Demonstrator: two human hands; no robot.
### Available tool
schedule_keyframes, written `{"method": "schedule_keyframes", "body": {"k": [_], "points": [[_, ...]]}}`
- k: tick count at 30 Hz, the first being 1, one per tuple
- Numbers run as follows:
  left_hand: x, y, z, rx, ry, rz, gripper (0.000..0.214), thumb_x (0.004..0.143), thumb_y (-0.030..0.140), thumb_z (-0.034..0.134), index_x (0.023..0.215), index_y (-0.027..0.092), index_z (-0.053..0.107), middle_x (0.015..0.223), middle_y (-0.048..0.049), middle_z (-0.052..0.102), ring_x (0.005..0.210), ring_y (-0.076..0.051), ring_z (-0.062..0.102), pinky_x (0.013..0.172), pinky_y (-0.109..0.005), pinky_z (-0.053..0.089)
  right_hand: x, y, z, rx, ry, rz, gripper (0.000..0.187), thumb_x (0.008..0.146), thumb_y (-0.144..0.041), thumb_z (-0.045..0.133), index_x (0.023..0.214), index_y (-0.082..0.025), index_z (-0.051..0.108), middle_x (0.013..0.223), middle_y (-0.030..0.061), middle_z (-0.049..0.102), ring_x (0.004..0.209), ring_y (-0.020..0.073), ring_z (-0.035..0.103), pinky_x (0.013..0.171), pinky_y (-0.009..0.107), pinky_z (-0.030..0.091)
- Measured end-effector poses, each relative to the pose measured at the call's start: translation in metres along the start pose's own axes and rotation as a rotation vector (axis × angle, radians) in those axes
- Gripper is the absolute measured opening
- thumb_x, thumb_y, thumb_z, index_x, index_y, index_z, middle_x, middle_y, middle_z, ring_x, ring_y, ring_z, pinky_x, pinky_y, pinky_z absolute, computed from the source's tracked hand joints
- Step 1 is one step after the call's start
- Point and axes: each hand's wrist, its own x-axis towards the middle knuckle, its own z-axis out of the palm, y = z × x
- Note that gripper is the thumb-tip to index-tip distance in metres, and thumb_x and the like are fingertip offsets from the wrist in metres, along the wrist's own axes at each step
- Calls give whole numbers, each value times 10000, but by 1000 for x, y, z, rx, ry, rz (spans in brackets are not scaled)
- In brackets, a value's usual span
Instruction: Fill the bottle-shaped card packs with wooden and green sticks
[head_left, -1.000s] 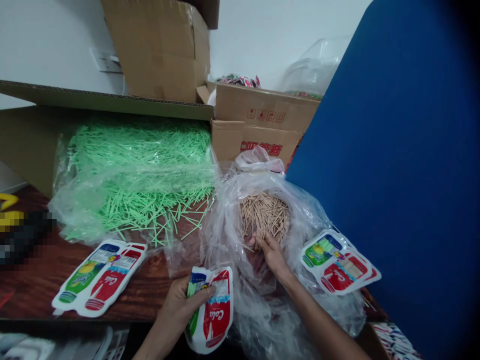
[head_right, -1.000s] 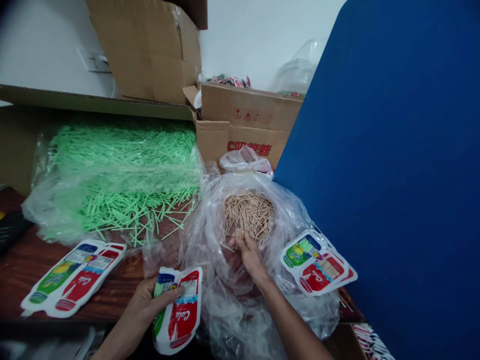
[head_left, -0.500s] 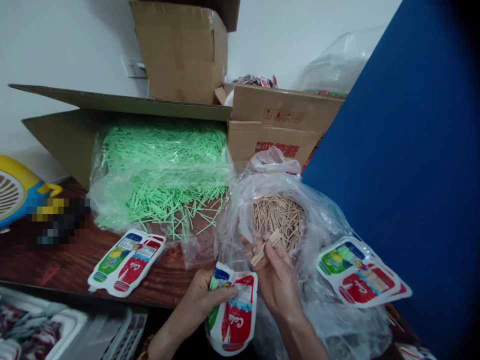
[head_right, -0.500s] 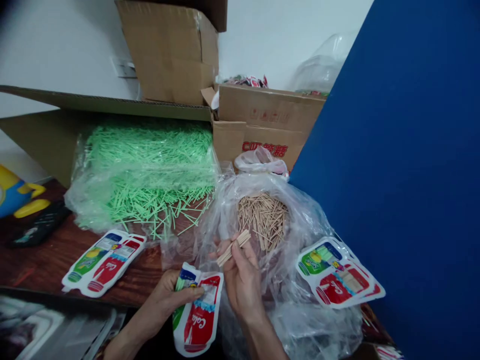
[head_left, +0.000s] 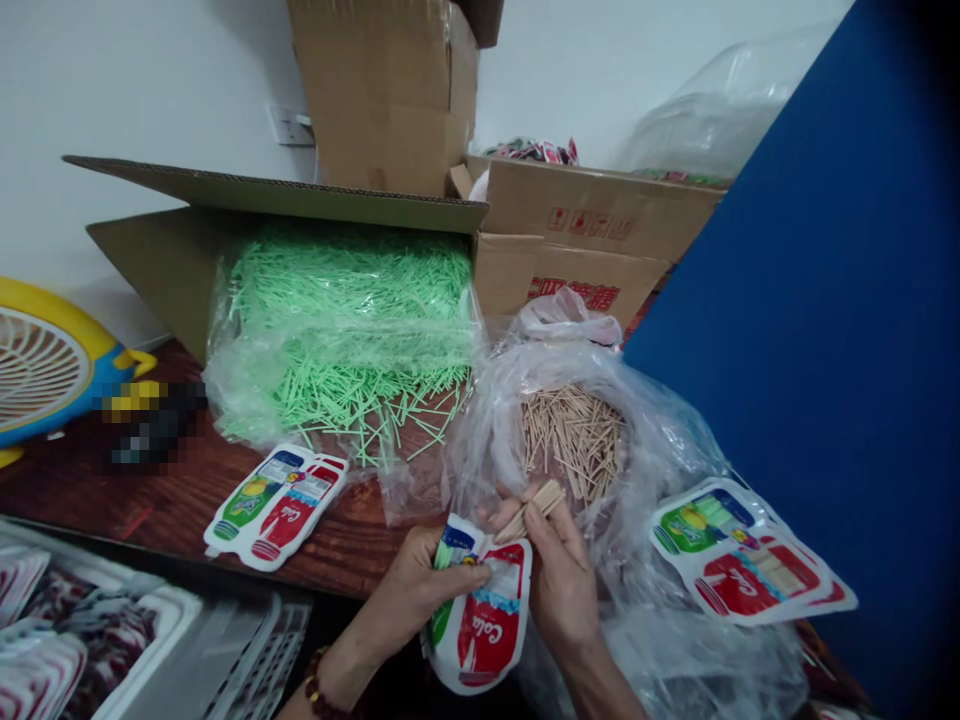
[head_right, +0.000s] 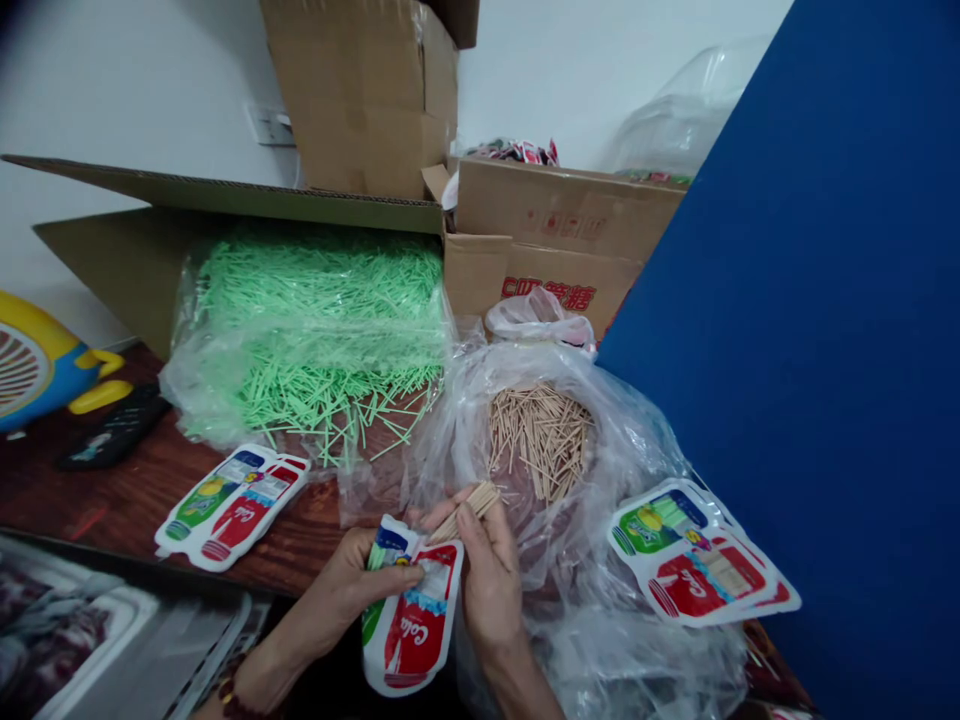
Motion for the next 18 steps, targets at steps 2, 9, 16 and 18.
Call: {"method": "schedule_keyframes", "body": {"k": [2, 9, 16, 18], "points": [[1, 1, -1, 9, 16, 5, 125, 735, 234, 744, 745, 117, 701, 668, 2, 681, 563, -94, 556, 575, -188, 435, -1, 0, -5, -61, 4, 10, 141, 857, -320, 612, 955, -226, 574, 962, 30, 706, 823, 172, 671, 731, 282, 523], [5, 8, -1, -21, 24, 21, 163, 701, 214, 778, 839, 149, 719, 790, 0, 739, 668, -115, 632, 660, -201, 486, 5, -9, -9, -280, -205, 59, 197, 860, -325, 610, 1038, -243, 592, 1225, 70, 634, 1105, 235, 598, 927, 373, 477], [10, 9, -6, -27, 31, 50, 140, 712, 217, 773, 826, 153, 723, 777, -4, 753, 674, -128, 652, 652, -212, 497, 15, -21, -13, -745, -316, -121, 311, 945, -346, 456, 1245, -320, 535, 1297, 42, 581, 1181, 222, 546, 1007, 397, 421], [12, 8, -9, -32, 50, 75, 126, 715, 219, 770, 811, 154, 721, 776, -4, 748, 691, -133, 648, 664, -218, 494, 15, -20, -16, -921, -377, -147, 312, 947, -336, 452, 1234, -309, 569, 1286, 39, 592, 1207, 217, 521, 1050, 385, 370]]}}
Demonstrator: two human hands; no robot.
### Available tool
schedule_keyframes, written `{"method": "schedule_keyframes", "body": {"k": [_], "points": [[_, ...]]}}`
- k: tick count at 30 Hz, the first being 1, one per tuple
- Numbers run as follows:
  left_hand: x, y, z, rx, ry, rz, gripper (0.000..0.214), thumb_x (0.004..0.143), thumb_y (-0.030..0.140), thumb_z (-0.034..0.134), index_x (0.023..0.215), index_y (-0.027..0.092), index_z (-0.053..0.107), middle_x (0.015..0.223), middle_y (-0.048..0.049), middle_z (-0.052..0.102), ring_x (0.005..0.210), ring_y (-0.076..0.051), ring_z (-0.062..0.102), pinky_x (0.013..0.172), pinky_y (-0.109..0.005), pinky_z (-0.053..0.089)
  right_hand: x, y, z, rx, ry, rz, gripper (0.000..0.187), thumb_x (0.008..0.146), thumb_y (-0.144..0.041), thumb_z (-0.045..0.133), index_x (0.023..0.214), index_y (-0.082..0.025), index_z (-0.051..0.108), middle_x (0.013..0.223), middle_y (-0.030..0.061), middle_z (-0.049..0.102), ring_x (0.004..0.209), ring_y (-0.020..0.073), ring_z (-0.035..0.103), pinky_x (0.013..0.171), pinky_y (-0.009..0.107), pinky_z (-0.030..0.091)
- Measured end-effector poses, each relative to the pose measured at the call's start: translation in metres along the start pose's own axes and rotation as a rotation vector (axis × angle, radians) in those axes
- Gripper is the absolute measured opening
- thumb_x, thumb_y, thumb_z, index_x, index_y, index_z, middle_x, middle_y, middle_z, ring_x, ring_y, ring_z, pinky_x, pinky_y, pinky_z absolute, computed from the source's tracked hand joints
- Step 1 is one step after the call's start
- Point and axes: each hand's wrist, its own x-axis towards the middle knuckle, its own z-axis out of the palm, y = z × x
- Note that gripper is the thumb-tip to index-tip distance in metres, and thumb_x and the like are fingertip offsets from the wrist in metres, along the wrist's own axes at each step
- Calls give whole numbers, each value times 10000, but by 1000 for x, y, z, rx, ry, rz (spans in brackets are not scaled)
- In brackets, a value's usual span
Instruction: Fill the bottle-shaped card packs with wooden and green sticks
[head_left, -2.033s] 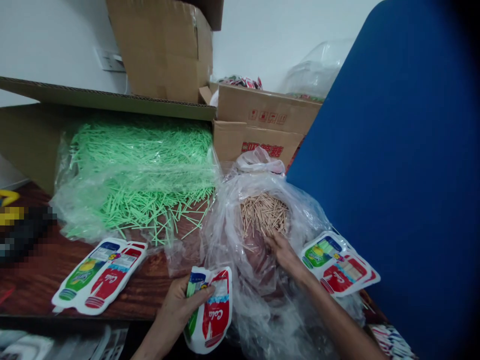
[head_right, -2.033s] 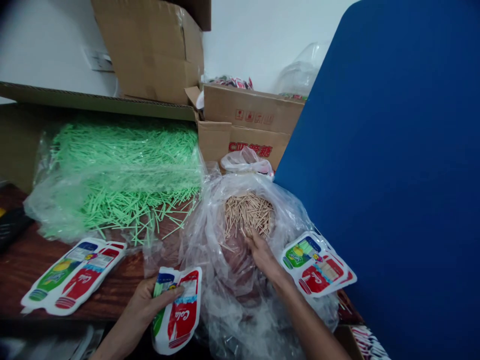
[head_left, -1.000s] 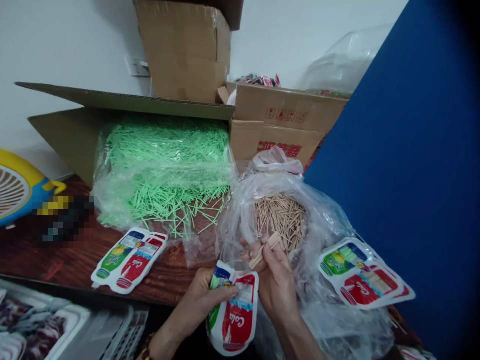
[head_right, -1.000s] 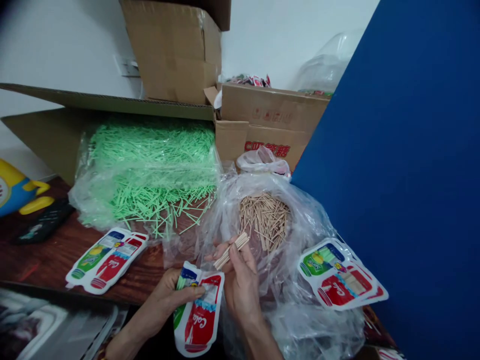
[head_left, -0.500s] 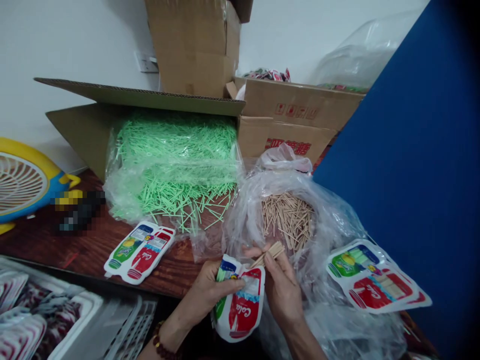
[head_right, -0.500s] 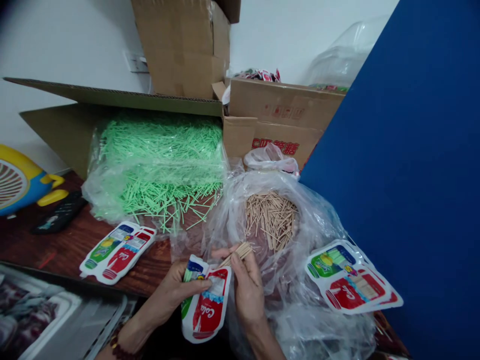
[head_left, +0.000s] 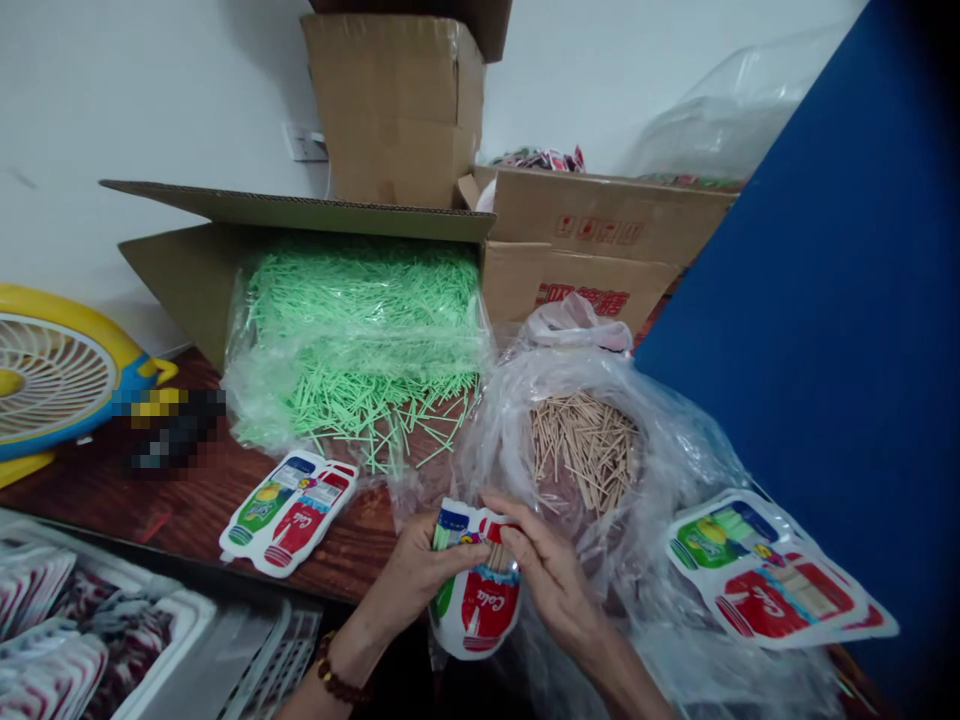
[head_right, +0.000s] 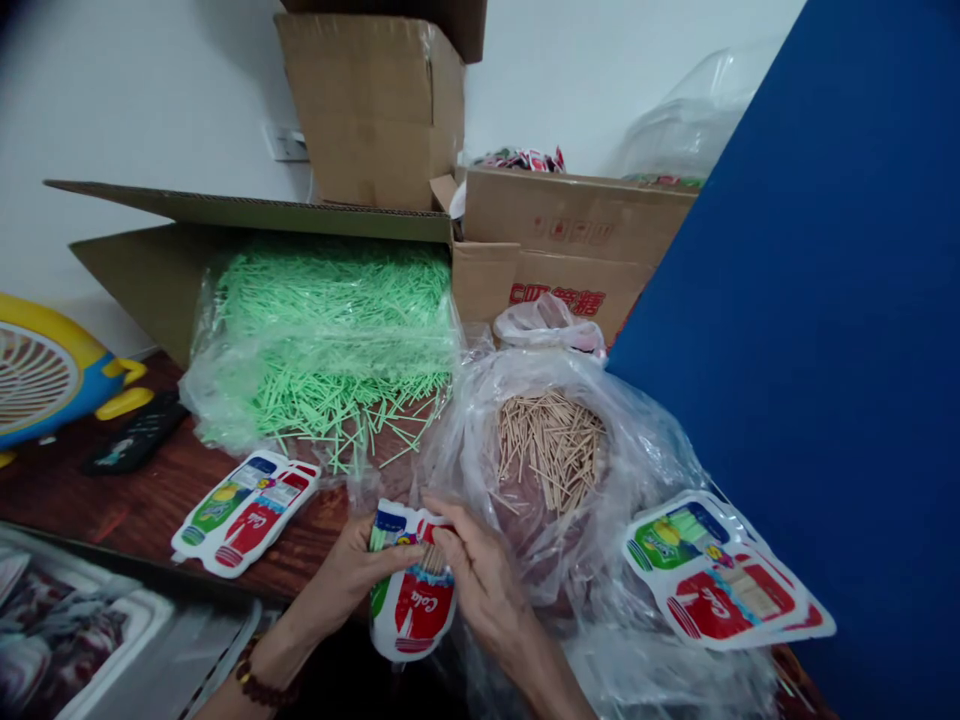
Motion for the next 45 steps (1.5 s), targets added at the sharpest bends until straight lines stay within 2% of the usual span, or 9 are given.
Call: {"method": "schedule_keyframes", "body": {"k": [2, 5, 9, 13, 19, 29, 37, 42, 45], "points": [[2, 0, -3, 22, 4, 13, 115, 718, 218, 766, 790, 141, 719, 759, -7, 739, 684, -130, 637, 664, -216, 485, 0, 2, -1, -29, -17, -13, 320, 949, -335, 445, 1241, -304, 573, 1308, 39, 576, 1219, 211, 508, 1061, 376, 353], [3, 1, -7, 74, 12, 39, 122, 728, 214, 755, 792, 119, 714, 733, -12, 728, 653, -121, 618, 645, -208, 469, 2, 3, 0, 149, 60, 18, 319, 927, -351, 491, 1231, -293, 568, 1277, 46, 595, 1164, 205, 548, 998, 355, 416], [4, 5, -8, 54, 44, 74, 137, 707, 214, 770, 771, 111, 705, 688, 2, 710, 610, -103, 596, 613, -191, 459, 4, 8, 10, 447, 20, 170, 370, 775, -334, 703, 1122, -245, 611, 1033, 34, 704, 912, 193, 655, 805, 312, 514], [2, 5, -7, -3, 88, 76, 157, 672, 201, 796, 749, 121, 684, 676, 17, 700, 593, -94, 592, 591, -181, 464, 3, 12, 22, 574, 11, 285, 349, 707, -320, 760, 1021, -195, 669, 945, 34, 730, 827, 189, 672, 785, 319, 518], [-3, 6, -10, -27, 111, 67, 246, 687, 180, 788, 897, 141, 667, 813, -7, 736, 693, -131, 648, 670, -226, 511, 7, 11, 28, 606, 127, 304, 332, 660, -319, 790, 949, -182, 702, 872, 41, 743, 761, 202, 681, 737, 327, 527], [-4, 4, -12, -49, 180, 80, 229, 671, 201, 802, 852, 142, 674, 773, -1, 745, 652, -129, 652, 643, -223, 519, 11, 14, 37, 647, 143, 299, 303, 594, -321, 831, 834, -158, 742, 757, 57, 749, 652, 194, 678, 666, 315, 531], [-10, 10, -11, -16, 140, 104, 149, 691, 207, 789, 795, 132, 711, 714, 1, 744, 617, -123, 647, 607, -200, 501, 5, 9, 35, 662, 113, 243, 340, 635, -316, 811, 930, -180, 714, 901, 54, 746, 808, 203, 682, 777, 312, 509], [-13, 10, -11, -3, 155, 106, 159, 686, 222, 789, 787, 126, 713, 718, -20, 747, 614, -148, 655, 590, -221, 503, -2, 5, 36, 654, 140, 224, 271, 654, -312, 800, 874, -183, 710, 849, 44, 746, 760, 191, 678, 731, 293, 507], [-15, 12, -11, 0, 140, 128, 165, 670, 220, 798, 772, 126, 710, 699, -13, 739, 597, -142, 646, 586, -216, 497, -2, 5, 37, 672, 95, 245, 334, 631, -295, 817, 932, -197, 710, 900, 46, 745, 786, 191, 680, 753, 300, 510]]}}
